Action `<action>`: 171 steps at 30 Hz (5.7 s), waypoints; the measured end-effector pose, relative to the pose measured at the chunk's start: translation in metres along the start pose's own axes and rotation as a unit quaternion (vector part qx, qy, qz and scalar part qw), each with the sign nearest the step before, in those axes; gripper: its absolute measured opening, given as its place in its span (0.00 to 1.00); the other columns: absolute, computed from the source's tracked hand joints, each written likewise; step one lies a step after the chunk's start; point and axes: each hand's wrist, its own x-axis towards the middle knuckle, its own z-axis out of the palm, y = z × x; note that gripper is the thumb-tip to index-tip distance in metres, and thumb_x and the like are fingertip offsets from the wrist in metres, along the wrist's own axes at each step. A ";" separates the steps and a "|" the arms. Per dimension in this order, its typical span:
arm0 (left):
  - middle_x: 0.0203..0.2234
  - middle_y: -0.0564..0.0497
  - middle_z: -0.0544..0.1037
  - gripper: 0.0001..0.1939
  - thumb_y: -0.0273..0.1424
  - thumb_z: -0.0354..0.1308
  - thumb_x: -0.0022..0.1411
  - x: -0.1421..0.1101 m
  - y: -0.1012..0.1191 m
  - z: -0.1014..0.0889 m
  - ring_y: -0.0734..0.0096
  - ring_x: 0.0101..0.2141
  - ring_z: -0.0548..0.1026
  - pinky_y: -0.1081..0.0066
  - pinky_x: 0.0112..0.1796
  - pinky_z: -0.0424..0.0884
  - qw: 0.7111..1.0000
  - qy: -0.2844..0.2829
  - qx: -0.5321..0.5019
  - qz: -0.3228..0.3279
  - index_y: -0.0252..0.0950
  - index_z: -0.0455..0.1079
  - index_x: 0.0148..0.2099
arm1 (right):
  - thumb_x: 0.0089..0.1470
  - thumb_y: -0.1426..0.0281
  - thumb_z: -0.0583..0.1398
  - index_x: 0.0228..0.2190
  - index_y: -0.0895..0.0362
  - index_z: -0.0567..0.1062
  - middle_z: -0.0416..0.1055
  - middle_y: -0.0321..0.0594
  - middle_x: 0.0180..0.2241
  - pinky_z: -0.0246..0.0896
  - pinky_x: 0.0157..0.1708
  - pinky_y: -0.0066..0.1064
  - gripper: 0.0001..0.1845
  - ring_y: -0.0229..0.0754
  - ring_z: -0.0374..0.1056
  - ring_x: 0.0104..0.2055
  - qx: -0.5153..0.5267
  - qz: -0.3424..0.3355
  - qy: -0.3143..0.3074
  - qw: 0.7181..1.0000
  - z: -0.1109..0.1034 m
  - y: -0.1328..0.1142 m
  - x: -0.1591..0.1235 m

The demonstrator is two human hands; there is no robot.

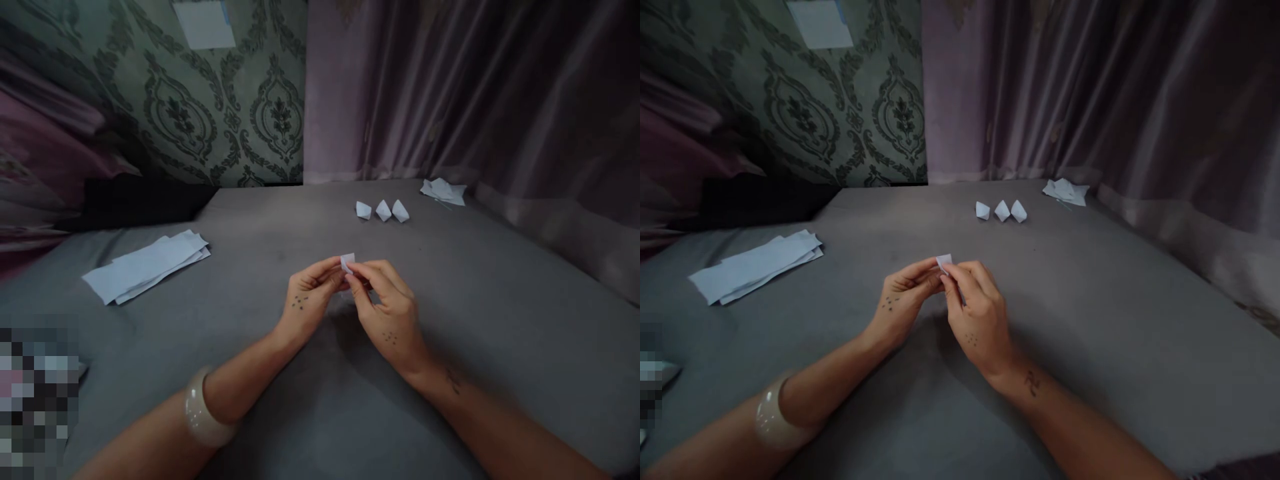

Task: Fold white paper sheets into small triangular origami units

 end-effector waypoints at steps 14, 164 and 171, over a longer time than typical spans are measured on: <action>0.34 0.49 0.82 0.11 0.29 0.66 0.51 -0.001 0.001 0.001 0.66 0.36 0.79 0.66 0.41 0.76 1.000 -0.013 0.009 0.002 0.38 0.78 0.40 | 0.58 0.74 0.56 0.35 0.56 0.73 0.72 0.40 0.34 0.66 0.40 0.33 0.06 0.40 0.69 0.37 -0.026 -0.018 -0.005 0.999 0.000 -0.002 0.006; 0.21 0.53 0.71 0.08 0.33 0.65 0.51 0.011 0.002 -0.012 0.77 0.26 0.66 0.73 0.32 0.62 0.993 -0.053 0.060 -0.082 0.32 0.74 0.27 | 0.47 0.57 0.63 0.31 0.56 0.80 0.76 0.39 0.27 0.61 0.31 0.31 0.16 0.38 0.69 0.28 0.324 0.398 -0.195 0.836 -0.011 0.014 0.013; 0.20 0.54 0.71 0.11 0.35 0.65 0.50 0.011 0.000 -0.011 0.78 0.23 0.65 0.74 0.29 0.61 0.993 -0.035 0.060 -0.093 0.31 0.73 0.27 | 0.42 0.60 0.66 0.28 0.57 0.79 0.77 0.38 0.28 0.61 0.34 0.32 0.13 0.37 0.68 0.29 0.308 0.410 -0.189 0.837 -0.008 0.015 0.014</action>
